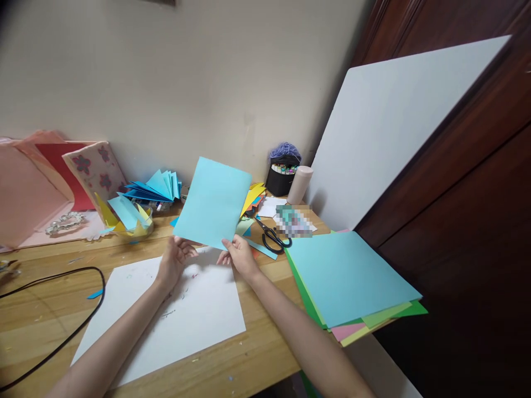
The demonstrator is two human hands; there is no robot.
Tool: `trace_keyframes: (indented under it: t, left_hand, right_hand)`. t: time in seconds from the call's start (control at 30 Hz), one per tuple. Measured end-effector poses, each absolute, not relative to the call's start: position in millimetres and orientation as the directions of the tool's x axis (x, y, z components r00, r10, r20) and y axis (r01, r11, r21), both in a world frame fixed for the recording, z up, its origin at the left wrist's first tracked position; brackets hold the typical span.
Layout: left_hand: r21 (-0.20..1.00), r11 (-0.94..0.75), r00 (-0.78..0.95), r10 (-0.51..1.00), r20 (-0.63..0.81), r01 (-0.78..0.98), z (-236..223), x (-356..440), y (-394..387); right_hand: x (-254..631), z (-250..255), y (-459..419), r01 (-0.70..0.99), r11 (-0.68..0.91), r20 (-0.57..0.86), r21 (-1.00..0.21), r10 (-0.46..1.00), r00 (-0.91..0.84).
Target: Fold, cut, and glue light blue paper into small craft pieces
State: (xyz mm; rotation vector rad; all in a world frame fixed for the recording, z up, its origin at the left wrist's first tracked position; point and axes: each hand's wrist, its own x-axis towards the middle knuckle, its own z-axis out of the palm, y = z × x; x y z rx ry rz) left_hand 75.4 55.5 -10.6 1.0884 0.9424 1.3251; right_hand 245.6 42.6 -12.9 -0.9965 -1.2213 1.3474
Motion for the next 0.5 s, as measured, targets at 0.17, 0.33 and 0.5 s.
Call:
trace_keyframes:
  t: [0.17,0.33,0.5]
  left_hand:
    - [0.991,0.082,0.014,0.996,-0.083,0.105,-3.4,102.0,37.1]
    - [0.979,0.133,-0.029,0.991,-0.130,0.154,0.9,95.7,36.3]
    - [0.964,0.121,0.113,0.982,-0.151,0.239,3.0,91.7,37.0]
  right_hand:
    - [225.0,-21.0,29.8,-0.215,-0.026,0.035,-0.976,0.962,-0.272]
    - [237.6,-24.2,34.7,0.024,0.007,0.001,-1.000,0.973,-0.231]
    - [252.6,-23.6,44.9,0.022,0.009,0.006,-1.000,0.990,-0.142]
